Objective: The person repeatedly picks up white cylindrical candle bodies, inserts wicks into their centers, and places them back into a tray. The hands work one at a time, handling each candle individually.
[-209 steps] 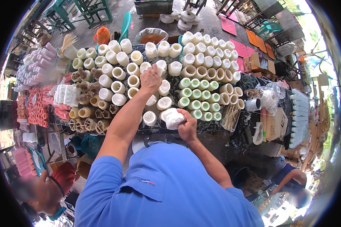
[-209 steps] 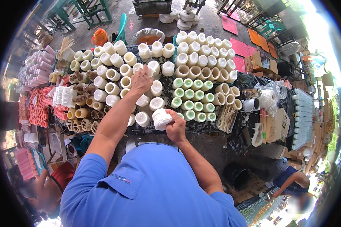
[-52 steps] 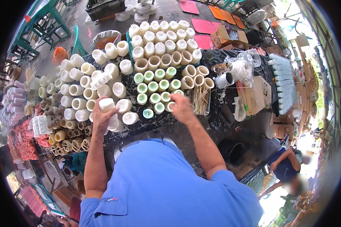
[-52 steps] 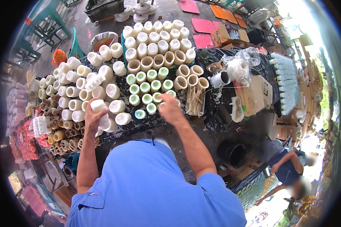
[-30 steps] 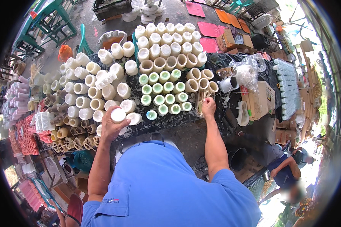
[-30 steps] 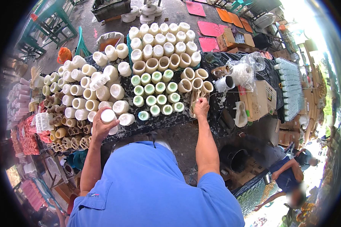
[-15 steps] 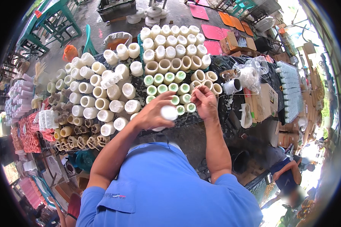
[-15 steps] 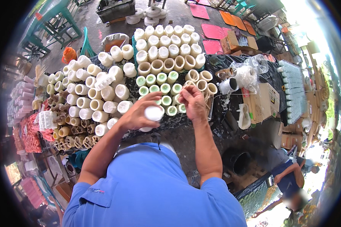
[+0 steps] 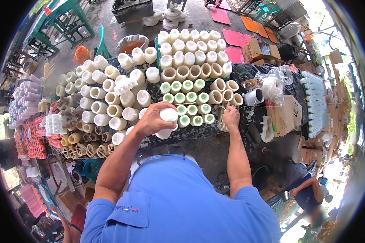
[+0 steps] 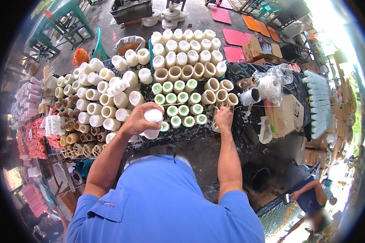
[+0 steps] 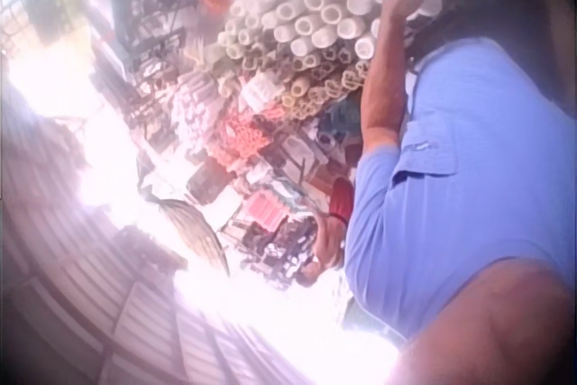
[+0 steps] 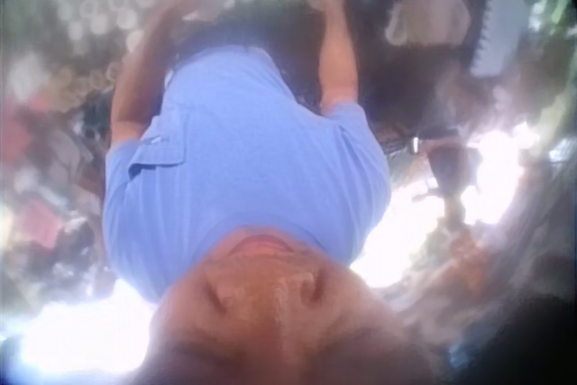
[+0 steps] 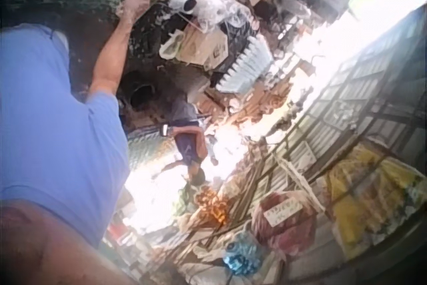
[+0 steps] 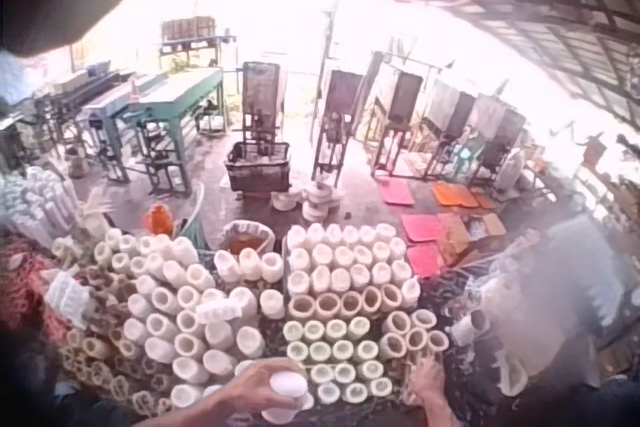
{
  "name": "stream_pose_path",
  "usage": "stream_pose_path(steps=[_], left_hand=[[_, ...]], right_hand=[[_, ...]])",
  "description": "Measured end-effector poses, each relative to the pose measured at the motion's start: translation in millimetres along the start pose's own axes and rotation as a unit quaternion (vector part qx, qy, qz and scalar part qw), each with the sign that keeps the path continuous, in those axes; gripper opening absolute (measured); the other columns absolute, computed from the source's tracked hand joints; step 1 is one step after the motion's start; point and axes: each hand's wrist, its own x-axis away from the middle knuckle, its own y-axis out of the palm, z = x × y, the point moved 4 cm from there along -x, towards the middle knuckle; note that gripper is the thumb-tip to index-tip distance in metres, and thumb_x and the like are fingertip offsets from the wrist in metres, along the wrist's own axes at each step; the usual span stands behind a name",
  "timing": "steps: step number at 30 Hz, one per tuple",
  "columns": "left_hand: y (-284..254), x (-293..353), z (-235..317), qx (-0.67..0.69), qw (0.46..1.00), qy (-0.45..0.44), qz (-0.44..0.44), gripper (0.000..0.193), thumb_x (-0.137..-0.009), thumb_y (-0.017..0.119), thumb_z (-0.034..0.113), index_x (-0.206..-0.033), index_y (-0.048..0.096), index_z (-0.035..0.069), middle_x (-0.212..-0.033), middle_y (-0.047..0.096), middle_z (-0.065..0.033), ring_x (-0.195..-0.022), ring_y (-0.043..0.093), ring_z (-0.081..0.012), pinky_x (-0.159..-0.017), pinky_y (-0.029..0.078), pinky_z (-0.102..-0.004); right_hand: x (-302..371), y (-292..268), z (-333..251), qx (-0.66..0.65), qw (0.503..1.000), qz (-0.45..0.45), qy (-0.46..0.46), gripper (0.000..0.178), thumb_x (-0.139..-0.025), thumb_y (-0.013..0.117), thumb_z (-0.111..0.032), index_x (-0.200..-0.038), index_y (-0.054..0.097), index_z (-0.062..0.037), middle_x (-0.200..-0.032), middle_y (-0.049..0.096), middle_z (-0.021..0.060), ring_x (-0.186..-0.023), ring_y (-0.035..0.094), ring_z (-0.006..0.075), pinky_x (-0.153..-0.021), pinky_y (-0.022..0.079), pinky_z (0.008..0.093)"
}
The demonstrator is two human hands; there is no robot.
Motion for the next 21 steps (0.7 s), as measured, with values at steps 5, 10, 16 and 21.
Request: stream_pose_path(steps=[5, 10, 16, 21], left_hand=[[-9.2, 21.1, 8.5, 0.178, 0.984, 0.008, -0.009, 0.047, -0.067, 0.084, 0.0, -0.113, 0.072, 0.004, -0.114, 0.071, -0.0052, -0.106, 0.073, -0.0186, -0.097, 0.057, -0.036], [-13.6, 38.2, 17.6, 0.139, 0.989, 0.045, -0.008, 0.048, -0.067, 0.088, 0.009, -0.112, 0.074, 0.003, -0.109, 0.072, -0.0048, -0.102, 0.068, -0.0168, -0.094, 0.053, -0.0329], [-26.0, 64.3, 18.6, -0.065, 0.995, 0.081, -0.001, 0.05, -0.066, 0.088, 0.018, -0.11, 0.073, 0.003, -0.11, 0.071, -0.0108, -0.103, 0.068, -0.028, -0.095, 0.053, -0.0383], [-34.1, 79.5, 20.3, -0.061, 0.992, 0.111, 0.0, 0.05, -0.065, 0.088, 0.019, -0.11, 0.072, 0.002, -0.108, 0.071, -0.0111, -0.106, 0.068, -0.0289, -0.097, 0.053, -0.0391]], right_hand=[[51.5, -21.6, -114.7, -0.404, 0.893, -0.145, -0.138, 0.047, -0.096, 0.08, -0.033, -0.128, 0.07, -0.0001, -0.109, 0.076, 0.0081, -0.094, 0.073, 0.0233, -0.079, 0.059, 0.0385], [127.9, -25.3, -232.1, -0.722, 0.619, -0.306, -0.044, 0.023, -0.107, 0.069, -0.021, -0.119, 0.073, -0.0015, -0.089, 0.071, 0.0032, -0.073, 0.063, 0.0098, -0.065, 0.052, 0.0244], [112.4, -46.5, -252.2, -0.668, 0.713, -0.195, -0.09, 0.024, -0.108, 0.069, -0.023, -0.1, 0.074, -0.0004, -0.077, 0.067, 0.0025, -0.06, 0.055, 0.0073, -0.056, 0.044, 0.0222], [114.3, -49.7, -265.2, -0.711, 0.639, -0.278, -0.098, 0.025, -0.109, 0.067, -0.025, -0.102, 0.069, -0.0017, -0.079, 0.066, 0.0039, -0.062, 0.058, 0.0101, -0.058, 0.046, 0.0257]])
